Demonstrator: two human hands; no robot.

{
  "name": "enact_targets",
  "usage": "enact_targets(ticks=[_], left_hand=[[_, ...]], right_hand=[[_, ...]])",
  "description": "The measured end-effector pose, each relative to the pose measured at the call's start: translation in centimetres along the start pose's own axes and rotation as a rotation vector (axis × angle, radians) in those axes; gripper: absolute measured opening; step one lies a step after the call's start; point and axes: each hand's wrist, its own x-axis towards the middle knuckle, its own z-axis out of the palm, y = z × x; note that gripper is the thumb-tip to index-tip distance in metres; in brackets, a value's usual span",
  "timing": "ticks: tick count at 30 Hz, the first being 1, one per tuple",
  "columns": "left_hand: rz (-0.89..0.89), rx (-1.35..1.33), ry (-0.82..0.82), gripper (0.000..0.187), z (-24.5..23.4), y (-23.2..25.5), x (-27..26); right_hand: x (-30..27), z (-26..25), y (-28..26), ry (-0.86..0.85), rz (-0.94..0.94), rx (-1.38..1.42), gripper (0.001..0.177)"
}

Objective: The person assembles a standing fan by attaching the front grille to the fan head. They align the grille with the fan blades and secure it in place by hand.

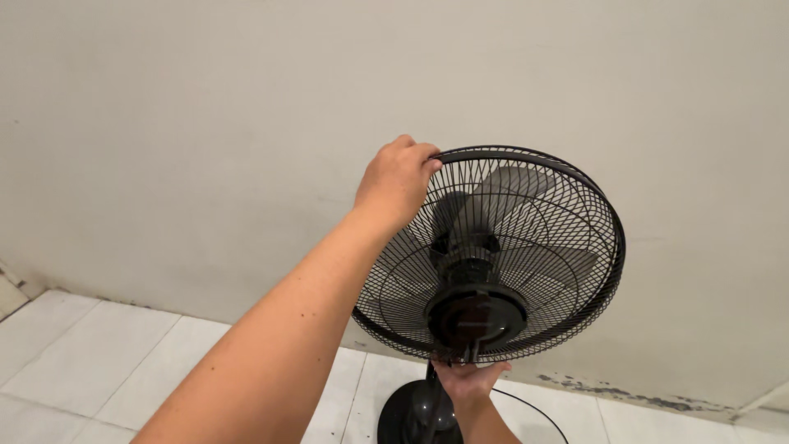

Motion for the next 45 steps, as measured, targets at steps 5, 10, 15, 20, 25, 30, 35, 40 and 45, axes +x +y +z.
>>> enact_targets(ticks=[5, 10, 15, 20, 25, 30, 35, 40, 45], left_hand=[[0.131, 0.167, -0.079, 0.014, -0.3, -0.1, 0.8], [0.199, 0.324, -0.124, 0.006, 0.1, 0.2, 0.7], [0.241, 0.394, -0.147, 0.012, 0.4, 0.2, 0.9], [0.240, 0.310, -0.127, 0.012, -0.2, -0.2, 0.2], [0.121, 0.280, -0.234, 0.008, -1.1, 0.6, 0.8], [0.118, 0.261, -0.263, 0.011, -1.7, 0.9, 1.4], [-0.019, 0.114, -0.271, 0.015, -2.3, 1.5, 1.2], [-0.239, 0.053, -0.403, 0.022, -2.2, 2.4, 1.4], [-0.342, -0.237, -0.447, 0.028, -0.3, 0.8, 1.6]], right_hand=[[2.6, -0.1, -0.1, 0.014, 0.023, 0.065, 0.117], [2.6, 0.1, -0.3, 0.064, 0.019, 0.061, 0.117], [1.5, 1.0, 0.1, 0.038, 0.005, 0.034, 0.111], [0.9, 1.5, 0.1, -0.022, 0.024, 0.038, 0.113], [0.7, 1.8, -0.2, 0.014, -0.007, -0.026, 0.107], [0.3, 2.9, 0.4, -0.009, 0.009, 0.054, 0.108], [0.7, 2.1, -0.2, 0.040, -0.008, -0.007, 0.107], [1.0, -0.1, -0.9, 0.021, 0.033, 0.012, 0.111], [1.4, -0.8, -0.8, -0.005, 0.033, -0.024, 0.110]])
